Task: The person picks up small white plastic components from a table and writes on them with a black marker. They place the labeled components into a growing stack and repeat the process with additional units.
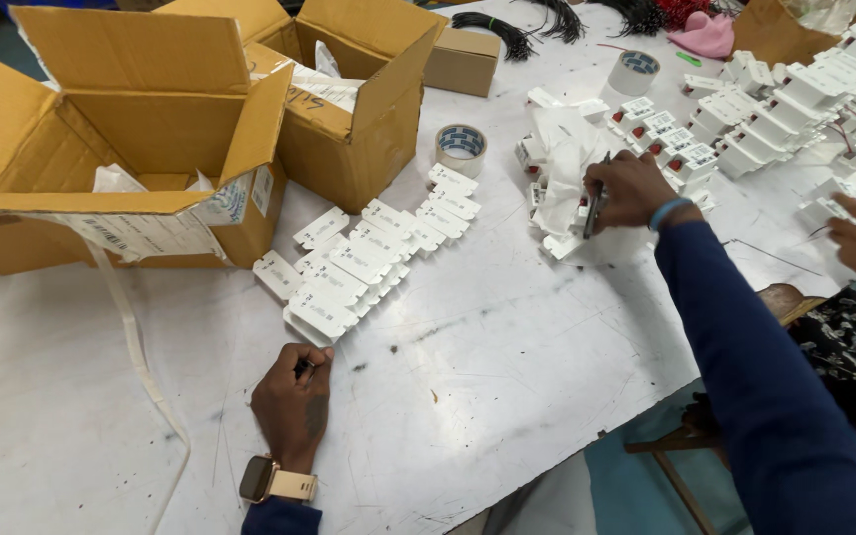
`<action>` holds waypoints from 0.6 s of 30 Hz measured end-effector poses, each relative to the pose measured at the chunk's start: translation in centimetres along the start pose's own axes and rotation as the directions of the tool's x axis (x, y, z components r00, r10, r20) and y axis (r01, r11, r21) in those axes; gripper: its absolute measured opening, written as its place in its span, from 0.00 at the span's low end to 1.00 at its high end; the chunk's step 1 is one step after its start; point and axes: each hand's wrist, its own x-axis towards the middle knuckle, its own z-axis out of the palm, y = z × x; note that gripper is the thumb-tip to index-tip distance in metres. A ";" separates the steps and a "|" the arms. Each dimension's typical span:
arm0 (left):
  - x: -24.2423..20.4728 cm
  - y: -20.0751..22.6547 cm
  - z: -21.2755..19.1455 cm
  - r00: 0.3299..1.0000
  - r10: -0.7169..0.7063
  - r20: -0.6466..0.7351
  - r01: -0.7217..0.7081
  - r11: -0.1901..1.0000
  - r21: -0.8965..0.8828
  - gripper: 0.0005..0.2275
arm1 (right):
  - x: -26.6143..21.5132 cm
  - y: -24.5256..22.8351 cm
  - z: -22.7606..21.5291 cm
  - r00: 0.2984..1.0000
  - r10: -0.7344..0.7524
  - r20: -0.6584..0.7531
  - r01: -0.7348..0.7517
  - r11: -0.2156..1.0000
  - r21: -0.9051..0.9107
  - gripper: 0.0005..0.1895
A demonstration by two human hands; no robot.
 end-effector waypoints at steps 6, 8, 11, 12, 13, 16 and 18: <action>-1.2 0.2 -0.4 0.989 0.149 -0.003 -0.148 0.982 -0.120 0.08 | -9.5 -11.5 0.8 0.938 0.211 -0.275 0.099 0.596 0.796 0.28; -1.9 0.5 -0.6 0.904 0.427 0.024 -0.416 0.891 -0.185 0.10 | -12.1 -16.8 2.7 0.961 0.276 -0.017 -0.019 0.124 0.992 0.24; -2.8 1.2 -0.2 0.728 0.639 0.249 -0.571 0.766 -0.295 0.27 | -14.5 -23.7 4.9 0.976 0.215 0.042 -0.076 0.153 0.985 0.16; -2.9 1.3 -0.1 0.657 0.693 0.296 -0.622 0.720 -0.306 0.32 | -14.9 -25.1 5.1 0.988 0.133 0.074 -0.088 0.102 0.991 0.16; -3.2 1.3 0.0 0.579 0.740 0.343 -0.668 0.671 -0.321 0.37 | -15.0 -26.5 5.3 0.994 0.047 0.101 -0.104 0.052 0.993 0.17; -3.6 1.3 0.3 0.551 0.784 0.286 -0.731 0.618 -0.288 0.39 | -14.4 -28.6 4.6 0.935 -0.189 0.302 -0.352 -0.373 0.858 0.17; -3.8 0.9 0.3 0.557 0.765 0.322 -0.736 0.635 -0.235 0.37 | -14.3 -29.2 3.7 0.882 -0.341 0.327 -0.470 -0.569 0.675 0.18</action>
